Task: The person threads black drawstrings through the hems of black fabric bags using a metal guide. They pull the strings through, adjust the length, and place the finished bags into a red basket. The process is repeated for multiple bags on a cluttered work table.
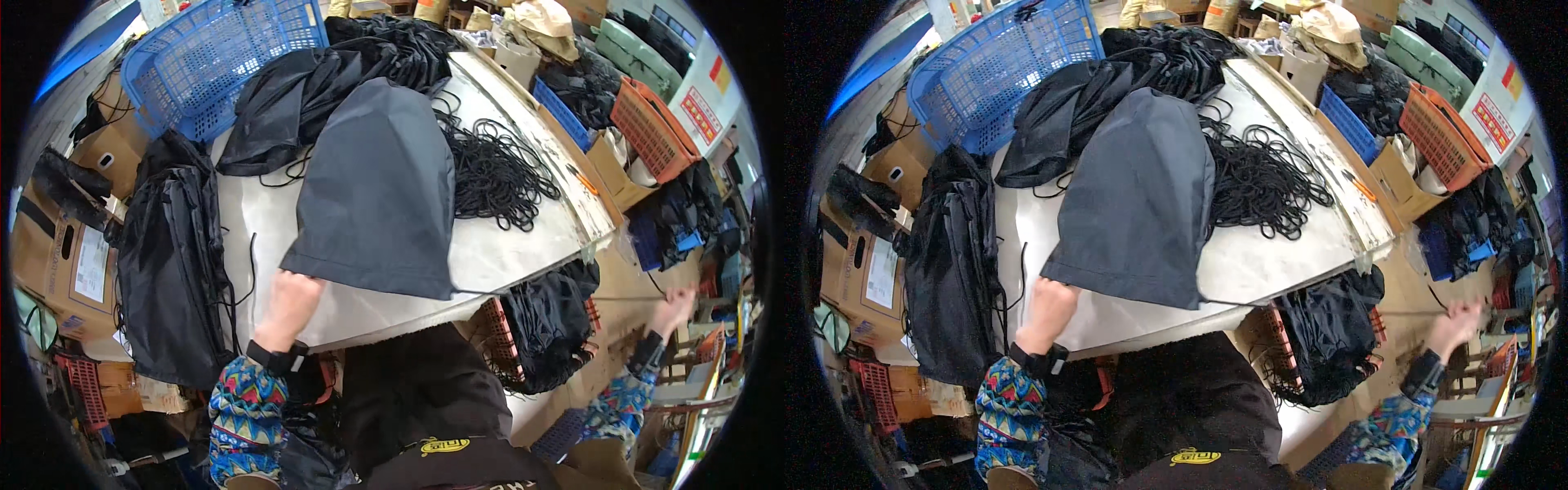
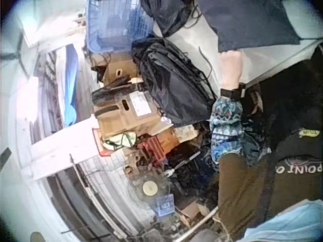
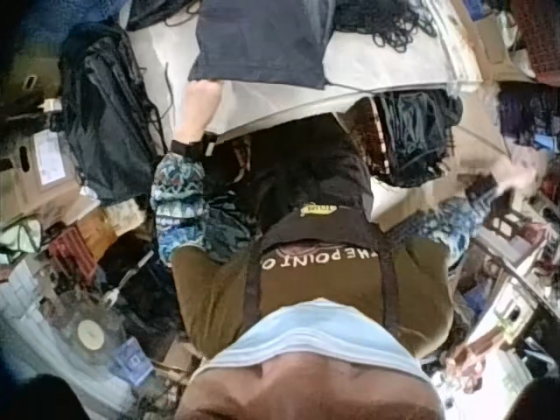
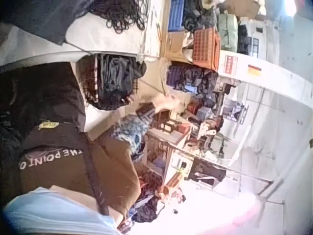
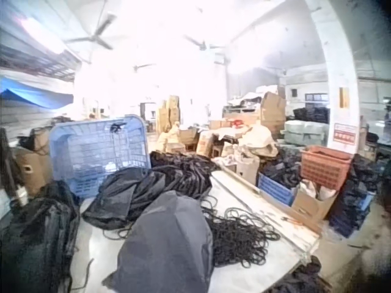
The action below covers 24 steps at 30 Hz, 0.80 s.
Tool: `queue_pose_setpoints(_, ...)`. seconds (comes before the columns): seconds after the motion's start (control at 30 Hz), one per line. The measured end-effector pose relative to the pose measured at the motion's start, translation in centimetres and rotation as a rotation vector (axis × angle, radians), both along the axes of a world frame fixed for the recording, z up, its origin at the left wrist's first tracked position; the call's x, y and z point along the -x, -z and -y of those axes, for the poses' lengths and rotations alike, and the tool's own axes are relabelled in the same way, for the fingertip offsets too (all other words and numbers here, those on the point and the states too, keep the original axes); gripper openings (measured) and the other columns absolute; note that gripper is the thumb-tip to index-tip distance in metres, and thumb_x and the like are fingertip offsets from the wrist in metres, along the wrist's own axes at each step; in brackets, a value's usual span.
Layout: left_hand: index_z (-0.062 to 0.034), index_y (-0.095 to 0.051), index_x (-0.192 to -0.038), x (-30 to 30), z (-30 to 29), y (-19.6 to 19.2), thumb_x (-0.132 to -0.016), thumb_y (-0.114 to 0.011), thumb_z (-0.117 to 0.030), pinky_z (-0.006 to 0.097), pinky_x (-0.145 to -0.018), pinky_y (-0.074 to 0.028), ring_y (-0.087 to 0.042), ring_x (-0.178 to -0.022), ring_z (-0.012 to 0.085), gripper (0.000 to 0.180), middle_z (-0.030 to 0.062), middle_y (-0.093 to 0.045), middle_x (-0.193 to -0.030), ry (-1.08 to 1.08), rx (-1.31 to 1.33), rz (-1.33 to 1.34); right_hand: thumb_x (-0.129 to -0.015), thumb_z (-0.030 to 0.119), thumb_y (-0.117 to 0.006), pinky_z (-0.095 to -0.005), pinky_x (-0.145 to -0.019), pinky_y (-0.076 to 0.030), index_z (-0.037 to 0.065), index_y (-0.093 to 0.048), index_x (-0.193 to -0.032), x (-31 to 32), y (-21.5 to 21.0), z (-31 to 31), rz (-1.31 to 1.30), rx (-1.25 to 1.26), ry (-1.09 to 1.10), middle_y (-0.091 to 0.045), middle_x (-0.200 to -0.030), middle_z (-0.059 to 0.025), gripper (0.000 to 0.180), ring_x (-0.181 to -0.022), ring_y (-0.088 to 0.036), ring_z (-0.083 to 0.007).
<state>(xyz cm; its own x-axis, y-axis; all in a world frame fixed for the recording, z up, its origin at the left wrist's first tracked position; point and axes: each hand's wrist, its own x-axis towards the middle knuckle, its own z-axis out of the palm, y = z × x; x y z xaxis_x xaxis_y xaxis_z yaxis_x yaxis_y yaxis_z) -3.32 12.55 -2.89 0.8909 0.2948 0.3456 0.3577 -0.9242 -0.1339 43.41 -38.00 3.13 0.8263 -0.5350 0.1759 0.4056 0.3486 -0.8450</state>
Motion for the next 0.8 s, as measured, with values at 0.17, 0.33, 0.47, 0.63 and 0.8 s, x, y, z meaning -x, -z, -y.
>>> queue_pose_setpoints(0.17, 0.0005, -0.062, -0.087, 1.2, 0.2, -0.2, -0.070, -0.056, 0.001, 0.043, -0.070, -0.048, -0.060, -0.075, 0.0348, 0.018, 0.0200, -0.061, -0.083, -0.073, 0.288, 0.169, -0.096, 0.024, -0.048, -0.0200, -0.040, -0.019, 0.003, -0.058, -0.115, 5.3, 1.9, -4.8, -0.124, 0.363, -0.327, -0.029, -0.063, 0.0085, 0.030, -0.050, -0.026, -0.0021)
queue_pose_setpoints(0.33, 0.0022, -0.057, -0.108, -0.3, 8.6, 0.0, -0.078, -0.060, 0.001, 0.032, -0.075, -0.049, -0.060, -0.085, 0.0202, 0.030, 0.0118, -0.061, -0.098, -0.165, 1.153, 0.513, -0.092, 0.017, -0.056, -0.0182, -0.038, -0.021, 0.003, -0.063, -0.107, 17.8, 3.3, -21.5, -0.552, 0.591, -1.259, -0.037, -0.060, 0.0107, 0.021, -0.045, -0.029, -0.0001)
queue_pose_setpoints(0.47, 0.0020, -0.054, -0.113, -5.2, 13.2, -0.6, -0.085, -0.064, -0.008, 0.025, -0.073, -0.048, -0.057, -0.085, 0.0101, 0.032, 0.0059, -0.060, -0.098, -0.169, 1.887, 0.899, -0.092, 0.021, -0.059, -0.0176, -0.051, -0.034, 0.000, -0.063, -0.109, 23.2, 3.8, -28.0, -0.512, 0.646, -1.739, -0.054, -0.070, 0.0082, 0.028, -0.059, -0.044, -0.0007)
queue_pose_setpoints(0.63, 0.0005, -0.064, -0.088, -7.0, 14.0, -0.6, -0.090, -0.063, -0.016, 0.020, -0.056, -0.041, -0.051, -0.062, 0.0034, 0.017, 0.0002, -0.060, -0.074, -0.266, 1.574, 0.910, -0.089, 0.016, -0.063, -0.0232, -0.058, -0.043, -0.002, -0.065, -0.099, 25.2, 5.7, -30.2, -0.047, 0.715, -1.702, -0.059, -0.073, 0.0028, 0.022, -0.068, -0.048, -0.0029)
queue_pose_setpoints(0.8, 0.0031, -0.063, -0.083, -6.7, 14.2, 0.7, -0.091, -0.061, -0.017, 0.024, -0.055, -0.043, -0.054, -0.060, 0.0074, 0.021, 0.0045, -0.061, -0.071, -0.277, 1.411, 1.003, -0.084, 0.011, -0.063, -0.0274, -0.057, -0.043, -0.004, -0.061, -0.089, 26.4, 5.0, -30.4, 0.150, 0.876, -1.630, -0.057, -0.068, -0.0097, 0.017, -0.063, -0.050, -0.0091)
